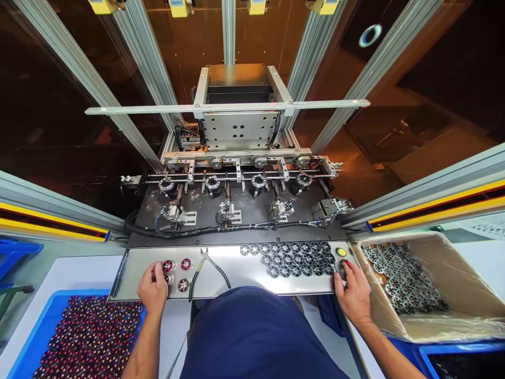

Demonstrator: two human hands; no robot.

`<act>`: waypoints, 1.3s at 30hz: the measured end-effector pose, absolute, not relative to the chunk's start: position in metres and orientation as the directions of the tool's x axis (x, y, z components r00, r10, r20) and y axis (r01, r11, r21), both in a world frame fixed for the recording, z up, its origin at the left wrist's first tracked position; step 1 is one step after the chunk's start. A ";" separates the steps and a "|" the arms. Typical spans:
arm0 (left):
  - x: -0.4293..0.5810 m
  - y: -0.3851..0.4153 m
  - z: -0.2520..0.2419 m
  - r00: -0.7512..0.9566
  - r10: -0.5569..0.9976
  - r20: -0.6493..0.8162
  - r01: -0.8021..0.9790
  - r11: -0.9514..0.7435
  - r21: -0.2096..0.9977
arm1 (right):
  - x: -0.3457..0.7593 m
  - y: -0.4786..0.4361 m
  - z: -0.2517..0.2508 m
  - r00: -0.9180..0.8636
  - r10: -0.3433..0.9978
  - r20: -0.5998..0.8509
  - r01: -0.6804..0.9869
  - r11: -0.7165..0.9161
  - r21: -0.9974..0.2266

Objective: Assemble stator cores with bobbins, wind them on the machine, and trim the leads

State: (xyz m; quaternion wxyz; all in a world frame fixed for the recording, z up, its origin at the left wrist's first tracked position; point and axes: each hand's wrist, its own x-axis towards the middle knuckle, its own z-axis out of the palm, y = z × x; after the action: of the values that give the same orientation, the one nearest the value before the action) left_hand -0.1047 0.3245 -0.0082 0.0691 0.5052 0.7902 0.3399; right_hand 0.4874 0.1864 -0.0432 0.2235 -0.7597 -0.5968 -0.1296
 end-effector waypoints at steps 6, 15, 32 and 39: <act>-0.105 0.325 -0.009 -0.481 0.846 0.231 0.753 0.263 0.603 | 0.489 0.177 -0.036 0.238 0.870 0.433 0.970 -0.193 -0.145; -0.104 0.324 -0.007 -0.480 0.850 0.216 0.749 0.269 0.605 | 0.514 0.181 -0.033 0.272 0.867 0.418 0.962 -0.245 -0.120; -0.103 0.320 0.005 -0.554 0.823 0.124 0.613 0.303 0.729 | 0.455 0.305 0.100 0.179 0.855 0.487 0.965 -0.058 -0.255; -0.118 0.291 0.027 -0.657 0.744 0.121 0.525 0.336 0.782 | 0.236 0.514 0.211 -0.677 0.654 0.338 0.554 0.755 -0.351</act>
State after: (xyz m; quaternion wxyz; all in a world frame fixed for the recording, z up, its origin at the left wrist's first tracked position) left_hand -0.1180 0.2911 0.0272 0.1298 0.3932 0.8071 0.4210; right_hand 0.2363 0.5139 0.2113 0.2263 -0.3323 -0.9089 0.1106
